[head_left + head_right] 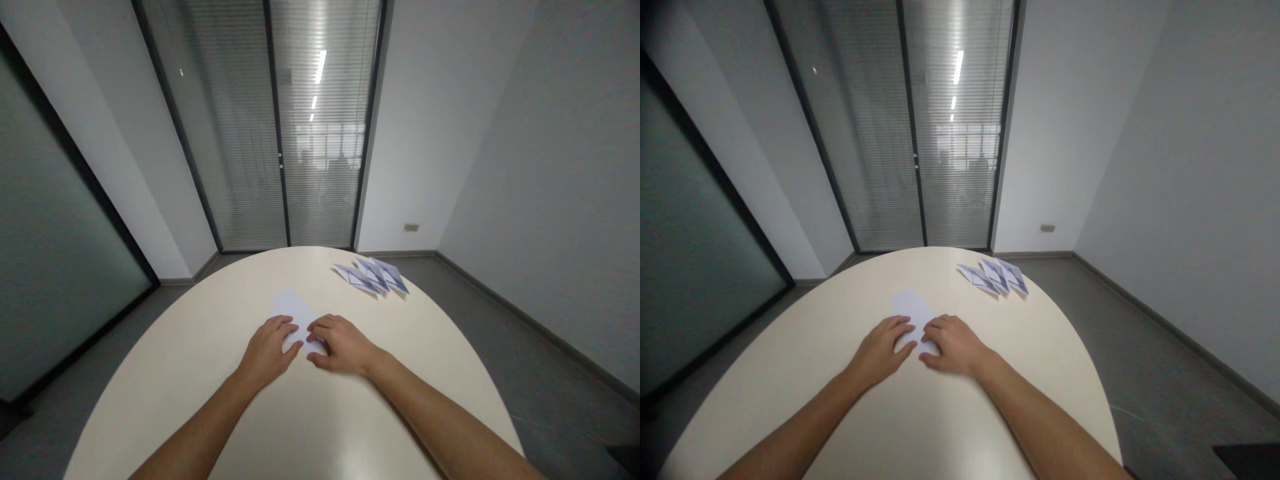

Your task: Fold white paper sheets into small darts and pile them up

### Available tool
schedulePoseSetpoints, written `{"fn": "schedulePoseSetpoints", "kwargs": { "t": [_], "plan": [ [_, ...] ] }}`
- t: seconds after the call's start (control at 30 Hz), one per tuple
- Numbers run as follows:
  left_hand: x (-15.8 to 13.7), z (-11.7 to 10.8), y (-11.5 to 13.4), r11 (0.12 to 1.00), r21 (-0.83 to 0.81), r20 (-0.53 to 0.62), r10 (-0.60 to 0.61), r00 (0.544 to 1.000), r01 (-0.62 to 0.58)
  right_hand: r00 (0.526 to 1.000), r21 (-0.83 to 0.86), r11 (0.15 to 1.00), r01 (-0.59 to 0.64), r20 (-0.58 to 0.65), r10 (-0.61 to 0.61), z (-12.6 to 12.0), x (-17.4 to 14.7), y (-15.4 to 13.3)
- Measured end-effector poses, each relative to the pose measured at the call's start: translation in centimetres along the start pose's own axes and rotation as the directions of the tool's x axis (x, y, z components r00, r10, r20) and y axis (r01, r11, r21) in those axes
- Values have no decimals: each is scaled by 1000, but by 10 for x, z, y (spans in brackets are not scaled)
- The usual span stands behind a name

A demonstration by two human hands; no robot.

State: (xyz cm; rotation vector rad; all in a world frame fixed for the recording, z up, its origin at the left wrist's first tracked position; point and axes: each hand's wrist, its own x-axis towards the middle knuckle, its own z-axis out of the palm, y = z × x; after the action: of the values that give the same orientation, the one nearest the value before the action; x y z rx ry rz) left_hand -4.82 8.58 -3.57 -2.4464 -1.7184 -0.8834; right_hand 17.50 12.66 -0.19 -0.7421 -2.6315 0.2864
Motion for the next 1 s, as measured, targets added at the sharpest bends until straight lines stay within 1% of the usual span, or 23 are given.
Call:
{"fn": "schedulePoseSetpoints", "kwargs": {
  "t": [0.13,0.2,0.3,0.43,0.57,0.8,1.0],
  "plan": [
    [2,3,5,998,19,-23,-67,997,68,1000,16,1000,-14,-11,14,1,-1,1],
    [3,5,5,997,20,-30,-79,996,79,999,31,999,-27,-22,28,3,-1,2],
    [2,7,1,999,-3,-23,-41,999,41,998,47,998,-41,-36,43,5,-1,5],
    [1,8,-4,998,-63,29,19,999,-17,996,44,997,-68,-55,70,6,-1,9],
    [1,5,-3,992,-108,58,67,996,-60,995,34,997,-75,-66,77,6,-1,11],
    [2,1,0,990,-118,57,80,995,-73,995,30,997,-72,-69,74,3,0,10],
    [1,-1,3,988,-97,76,125,989,-118,996,7,998,-70,-62,70,2,1,10]
  ]
}}
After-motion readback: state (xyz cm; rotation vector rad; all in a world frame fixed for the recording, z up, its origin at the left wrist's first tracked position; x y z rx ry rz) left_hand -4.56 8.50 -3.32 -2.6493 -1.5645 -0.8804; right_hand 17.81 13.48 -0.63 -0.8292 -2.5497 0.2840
